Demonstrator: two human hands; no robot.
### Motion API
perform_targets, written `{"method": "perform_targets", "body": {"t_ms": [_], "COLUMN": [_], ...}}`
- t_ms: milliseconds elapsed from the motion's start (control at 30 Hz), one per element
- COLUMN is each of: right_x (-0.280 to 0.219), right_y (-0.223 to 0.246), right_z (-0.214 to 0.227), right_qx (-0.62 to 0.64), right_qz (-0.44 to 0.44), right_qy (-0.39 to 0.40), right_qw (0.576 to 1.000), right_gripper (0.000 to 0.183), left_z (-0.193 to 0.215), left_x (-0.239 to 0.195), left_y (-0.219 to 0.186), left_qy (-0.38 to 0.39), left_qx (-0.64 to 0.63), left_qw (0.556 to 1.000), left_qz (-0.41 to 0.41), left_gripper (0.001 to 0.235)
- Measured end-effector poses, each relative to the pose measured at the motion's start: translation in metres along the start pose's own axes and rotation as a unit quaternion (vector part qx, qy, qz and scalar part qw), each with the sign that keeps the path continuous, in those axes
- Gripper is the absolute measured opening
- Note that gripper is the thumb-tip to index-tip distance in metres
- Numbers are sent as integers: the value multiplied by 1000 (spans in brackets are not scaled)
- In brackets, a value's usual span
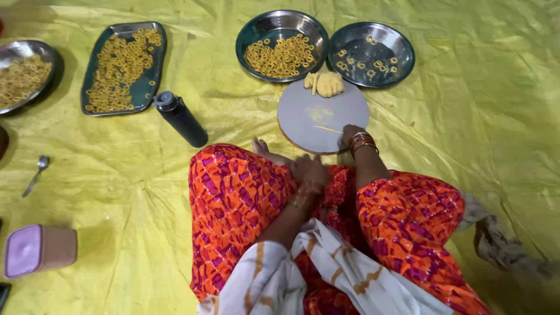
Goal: The person rolls small pieces of yellow dough into thin ropes on a round board, then joins the ends to form rings. The finished rings are placed into a metal bowl while additional dough pieces are kept on the board.
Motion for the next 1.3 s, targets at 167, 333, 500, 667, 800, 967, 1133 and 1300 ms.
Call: {"method": "perform_targets", "body": {"t_ms": [167, 333, 500, 667, 800, 967, 1133, 1300], "right_x": [8, 10, 17, 25, 18, 17, 4, -24], "right_y": [-3, 1, -7, -13, -20, -33, -25, -18], "right_z": [-18, -23, -23, -26, -33, -43, -31, -16], "right_qx": [-16, -4, -8, 0, 41, 135, 86, 111], "right_qz": [53, 70, 55, 41, 75, 22, 63, 4], "right_qy": [-31, -32, -6, 15, -37, -39, -75, -113], "right_qw": [998, 997, 998, 999, 996, 990, 991, 987], "right_gripper": [42, 51, 51, 49, 60, 67, 60, 30], "left_z": [-27, -50, -50, -46, -48, -76, -117, -118], "left_x": [17, 24, 23, 10, 9, 23, 43, 46], "left_y": [3, -13, -24, -21, -20, -9, 0, -12], "left_qy": [57, 21, 18, 146, 184, 227, 266, 240], "left_qx": [61, 137, 124, 94, 100, 98, 6, -90], "left_qw": [995, 983, 984, 981, 975, 964, 948, 924], "left_qz": [-52, -119, -128, -84, -73, -101, -172, -283], "left_gripper": [52, 34, 25, 40, 53, 63, 62, 56]}}
Point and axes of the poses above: each hand's wrist, its own x-axis towards the middle knuckle, its own z-axis out of the back of the hand, y = z × x, the point moved 8 cm from there along x, towards the middle knuckle, and after that the axes turned 10 degrees about y, right-handed, at the moved point
